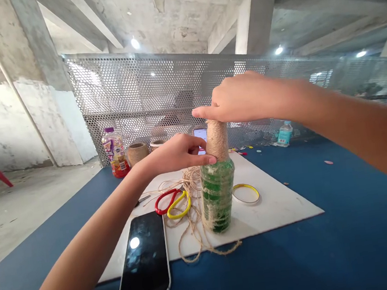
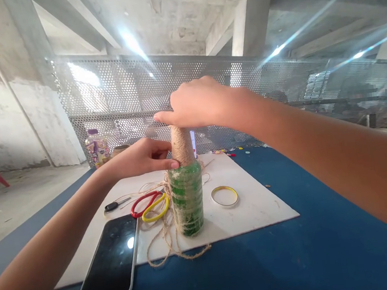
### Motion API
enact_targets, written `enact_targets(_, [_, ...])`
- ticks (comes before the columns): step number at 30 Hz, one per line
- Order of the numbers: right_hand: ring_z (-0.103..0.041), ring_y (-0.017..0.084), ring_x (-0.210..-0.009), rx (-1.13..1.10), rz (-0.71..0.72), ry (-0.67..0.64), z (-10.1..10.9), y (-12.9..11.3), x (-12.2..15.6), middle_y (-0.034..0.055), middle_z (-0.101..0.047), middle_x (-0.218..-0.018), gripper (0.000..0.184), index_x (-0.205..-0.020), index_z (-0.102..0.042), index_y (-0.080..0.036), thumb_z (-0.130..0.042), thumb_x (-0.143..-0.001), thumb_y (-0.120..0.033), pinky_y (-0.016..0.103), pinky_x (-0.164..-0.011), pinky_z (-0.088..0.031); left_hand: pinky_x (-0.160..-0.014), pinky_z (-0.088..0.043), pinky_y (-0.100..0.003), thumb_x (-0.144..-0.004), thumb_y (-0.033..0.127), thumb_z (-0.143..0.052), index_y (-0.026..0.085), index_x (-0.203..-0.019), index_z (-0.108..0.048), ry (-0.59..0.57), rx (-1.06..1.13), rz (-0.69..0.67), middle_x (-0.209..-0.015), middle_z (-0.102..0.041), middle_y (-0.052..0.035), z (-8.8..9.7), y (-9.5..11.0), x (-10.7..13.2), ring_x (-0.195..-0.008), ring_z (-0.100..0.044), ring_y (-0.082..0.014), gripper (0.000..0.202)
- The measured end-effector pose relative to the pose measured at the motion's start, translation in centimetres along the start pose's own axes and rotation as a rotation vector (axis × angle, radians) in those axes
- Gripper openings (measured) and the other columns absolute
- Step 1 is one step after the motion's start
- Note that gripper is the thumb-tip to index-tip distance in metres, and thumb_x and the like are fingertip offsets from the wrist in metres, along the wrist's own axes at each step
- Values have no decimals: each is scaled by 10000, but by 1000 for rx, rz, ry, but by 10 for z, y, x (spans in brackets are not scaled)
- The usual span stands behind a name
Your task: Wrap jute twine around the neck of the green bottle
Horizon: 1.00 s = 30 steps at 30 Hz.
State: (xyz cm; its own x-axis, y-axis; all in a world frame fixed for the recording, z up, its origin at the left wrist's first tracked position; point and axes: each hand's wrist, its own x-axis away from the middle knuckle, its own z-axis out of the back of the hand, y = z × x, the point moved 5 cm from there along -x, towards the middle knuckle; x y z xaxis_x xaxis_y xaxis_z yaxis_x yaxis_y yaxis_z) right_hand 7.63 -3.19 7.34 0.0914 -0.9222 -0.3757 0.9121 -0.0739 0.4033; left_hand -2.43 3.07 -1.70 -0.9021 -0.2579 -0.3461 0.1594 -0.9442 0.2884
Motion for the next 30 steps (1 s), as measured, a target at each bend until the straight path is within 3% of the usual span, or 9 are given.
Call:
enact_targets(3, [-419,147,-473,-89,55,-10,-3,2,2,30,-450,-494,605,-552,-500,-186,-252,-878,-632,314,-521,-287,-434,-203,-206,-813,574,-562,154,-875,-666,-31,23,-6,-560,-387,48,0,-3,0,-488,-326,-70,437])
enact_targets(7, [-422,127,-497,-240,152,-100,-10,11,2,21,-511,-611,630,-628,-548,-189,-269,-851,-708,293,-498,-280,-449,-238,-205,-807,565,-576,151,-981,-662,-19,52,-19,-573,-410,49,-1,-5,-1,-491,-345,-75,457])
enact_targets(16, [-440,149,-466,-87,-42,-113,-6,26,8,37,-521,-573,708,-677,-606,-194,-260,-775,-804,308,-488,-275,-472,-271,-197,-829,535,-560,144,-906,-684,-9,33,-28,-613,-483,28,-2,1,0,-529,-386,-78,417])
enact_targets(20, [-390,122,-463,-112,29,-158,-2,20,6,17,-515,-607,637,-698,-612,-196,-287,-830,-729,301,-481,-262,-461,-266,-191,-827,554,-554,153,-973,-675,-2,32,-45,-615,-467,32,-3,0,-1,-525,-376,-77,444])
enact_targets(26, [-532,153,-607,-194,185,-212,0,21,5,18,-635,-768,561,-806,-637,-228,-330,-844,-696,292,-541,-330,-453,-246,-199,-819,604,-533,131,-948,-654,-29,54,-55,-595,-420,38,-9,1,-4,-517,-355,-79,505])
enact_targets(30, [-492,141,-526,-164,78,-185,-1,25,7,26,-607,-692,641,-815,-651,-218,-284,-824,-744,297,-512,-306,-466,-257,-208,-824,607,-521,115,-933,-651,-44,60,-32,-629,-491,16,-11,1,-5,-528,-374,-81,521])
